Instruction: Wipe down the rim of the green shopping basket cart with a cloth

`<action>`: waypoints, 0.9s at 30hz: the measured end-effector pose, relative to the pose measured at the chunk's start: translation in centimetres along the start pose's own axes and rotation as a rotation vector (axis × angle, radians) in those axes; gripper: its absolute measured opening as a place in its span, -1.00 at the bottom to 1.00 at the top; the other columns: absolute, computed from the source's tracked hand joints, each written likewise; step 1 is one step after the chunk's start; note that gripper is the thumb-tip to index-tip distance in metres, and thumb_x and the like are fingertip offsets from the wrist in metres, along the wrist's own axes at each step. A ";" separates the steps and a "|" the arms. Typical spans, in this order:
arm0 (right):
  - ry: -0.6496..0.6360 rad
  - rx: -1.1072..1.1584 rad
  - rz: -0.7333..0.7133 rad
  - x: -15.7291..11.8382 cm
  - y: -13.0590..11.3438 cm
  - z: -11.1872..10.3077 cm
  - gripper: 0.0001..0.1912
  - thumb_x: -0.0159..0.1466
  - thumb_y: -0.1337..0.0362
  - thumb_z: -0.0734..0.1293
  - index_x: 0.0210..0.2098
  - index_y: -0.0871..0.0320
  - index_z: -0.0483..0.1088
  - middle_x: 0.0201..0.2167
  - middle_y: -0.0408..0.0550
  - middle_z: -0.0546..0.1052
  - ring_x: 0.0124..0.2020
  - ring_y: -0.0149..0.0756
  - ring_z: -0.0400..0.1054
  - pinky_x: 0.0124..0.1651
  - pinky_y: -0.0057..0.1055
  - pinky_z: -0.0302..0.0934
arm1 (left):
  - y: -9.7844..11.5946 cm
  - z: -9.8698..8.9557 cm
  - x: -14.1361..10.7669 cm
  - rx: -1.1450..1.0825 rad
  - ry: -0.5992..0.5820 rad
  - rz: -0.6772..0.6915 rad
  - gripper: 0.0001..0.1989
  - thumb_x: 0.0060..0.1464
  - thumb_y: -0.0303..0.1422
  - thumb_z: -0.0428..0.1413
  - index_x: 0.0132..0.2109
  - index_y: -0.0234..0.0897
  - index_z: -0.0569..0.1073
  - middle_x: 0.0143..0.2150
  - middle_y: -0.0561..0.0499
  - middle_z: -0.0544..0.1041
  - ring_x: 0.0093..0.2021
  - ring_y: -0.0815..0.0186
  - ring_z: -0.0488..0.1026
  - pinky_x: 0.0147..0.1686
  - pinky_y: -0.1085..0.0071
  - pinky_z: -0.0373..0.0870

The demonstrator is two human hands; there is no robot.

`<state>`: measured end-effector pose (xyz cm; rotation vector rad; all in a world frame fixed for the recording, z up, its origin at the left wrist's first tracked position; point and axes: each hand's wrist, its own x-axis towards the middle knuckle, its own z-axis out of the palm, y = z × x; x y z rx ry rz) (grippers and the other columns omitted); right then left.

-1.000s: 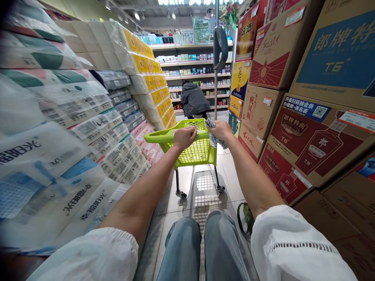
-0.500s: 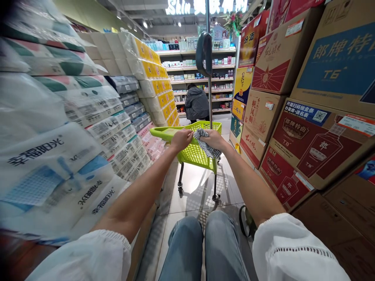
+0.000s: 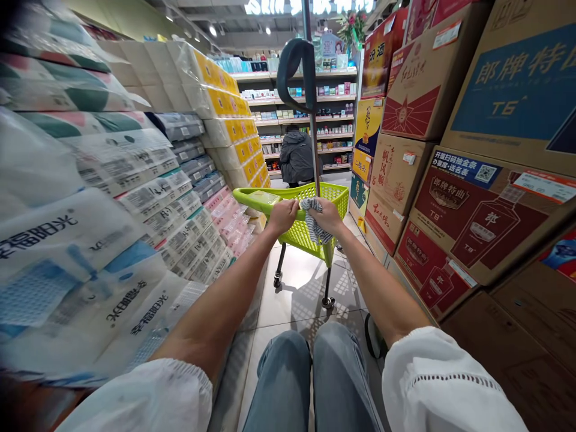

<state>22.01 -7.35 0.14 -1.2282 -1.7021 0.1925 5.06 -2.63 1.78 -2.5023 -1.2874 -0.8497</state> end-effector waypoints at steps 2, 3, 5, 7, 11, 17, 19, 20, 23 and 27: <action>-0.013 0.009 -0.043 -0.1 -0.4 0.6 -0.69 0.19 0.22 0.16 -0.16 0.17 0.40 -0.16 -0.04 0.49 -0.11 -0.29 0.33 0.00 -0.41 0.15 | -0.1 -0.1 0.0 0.022 -0.009 -0.012 -0.51 0.30 -0.23 -0.31 -0.27 -0.28 0.47 -0.25 -0.12 0.55 -0.23 0.24 0.45 -0.18 0.35 0.25; -0.007 0.000 -0.043 -0.1 -0.3 0.7 -0.69 0.20 0.23 0.15 -0.15 0.17 0.39 -0.13 -0.03 0.47 -0.08 -0.30 0.32 0.03 -0.41 0.14 | -0.1 -0.2 -0.1 0.020 -0.013 -0.016 -0.51 0.31 -0.23 -0.31 -0.26 -0.28 0.47 -0.24 -0.11 0.56 -0.22 0.24 0.45 -0.18 0.36 0.25; 0.029 -0.043 -0.016 -0.1 0.5 0.8 -0.68 0.19 0.24 0.15 -0.12 0.18 0.39 -0.05 0.01 0.42 -0.01 -0.29 0.28 0.10 -0.40 0.10 | -0.2 -0.4 -0.2 -0.003 -0.018 -0.022 -0.50 0.31 -0.23 -0.32 -0.26 -0.28 0.48 -0.24 -0.10 0.56 -0.22 0.25 0.45 -0.18 0.36 0.25; 0.077 -0.100 0.018 -0.2 1.6 0.5 -0.65 0.17 0.24 0.18 -0.09 0.20 0.38 0.02 0.05 0.35 0.05 -0.27 0.24 0.15 -0.38 0.07 | 0.0 -0.6 -0.3 -0.027 -0.023 -0.039 -0.49 0.31 -0.22 -0.33 -0.26 -0.28 0.48 -0.24 -0.10 0.56 -0.23 0.25 0.46 -0.20 0.37 0.26; 0.147 -0.121 0.000 -0.6 3.0 0.0 -0.67 0.14 0.22 0.24 -0.10 0.17 0.38 0.01 0.04 0.28 0.07 -0.22 0.20 0.19 -0.29 0.06 | 1.8 -0.9 -0.6 -0.022 -0.012 -0.103 -0.44 0.30 -0.13 -0.32 -0.25 -0.32 0.50 -0.26 -0.16 0.56 -0.23 0.21 0.47 -0.19 0.35 0.27; 0.270 -0.005 -0.147 -1.0 3.2 -1.0 -0.57 0.13 0.15 0.34 -0.02 0.12 0.32 0.07 0.03 0.18 0.15 -0.17 0.13 0.26 -0.18 0.02 | 7.6 -0.2 -0.5 -0.125 0.150 -0.007 -0.44 0.28 -0.06 -0.29 0.06 -0.36 0.40 -0.10 -0.21 0.54 -0.03 0.16 0.43 0.04 0.26 0.21; 0.297 0.027 -0.155 -1.2 3.7 -1.8 -0.53 0.18 0.09 0.32 0.04 0.09 0.26 0.10 0.03 0.16 0.19 -0.17 0.07 0.30 -0.15 -0.04 | 9.3 0.3 -0.2 -0.174 0.170 0.004 -0.45 0.27 -0.06 -0.25 0.10 -0.39 0.35 -0.06 -0.24 0.52 0.02 0.15 0.41 0.06 0.26 0.20; 0.304 0.045 -0.158 -1.5 4.1 -2.2 -0.52 0.20 0.07 0.30 0.07 0.07 0.22 0.11 0.02 0.16 0.21 -0.18 0.05 0.32 -0.14 -0.07 | 10.1 0.7 -0.1 -0.201 0.177 0.022 -0.46 0.27 -0.06 -0.23 0.10 -0.39 0.34 -0.03 -0.24 0.50 0.04 0.15 0.39 0.07 0.27 0.20; 0.309 0.088 -0.153 -3.0 5.8 -3.5 -0.44 0.27 -0.01 0.21 0.20 0.00 0.07 0.15 -0.02 0.15 0.25 -0.19 0.00 0.33 -0.09 -0.11 | 12.1 2.6 0.3 -0.288 0.187 0.095 -0.51 0.25 -0.07 -0.16 0.08 -0.35 0.32 0.01 -0.21 0.45 0.06 0.15 0.36 0.08 0.26 0.21; 0.244 0.115 -0.085 -6.8 9.5 -4.5 -0.32 0.31 -0.06 0.12 0.31 -0.05 -0.19 0.20 -0.02 0.09 0.26 -0.23 -0.01 0.33 -0.10 -0.10 | 14.9 7.2 -0.2 -0.421 0.135 0.162 -0.65 0.26 -0.16 -0.13 -0.04 -0.31 0.35 -0.08 -0.17 0.44 0.01 0.16 0.36 0.05 0.27 0.23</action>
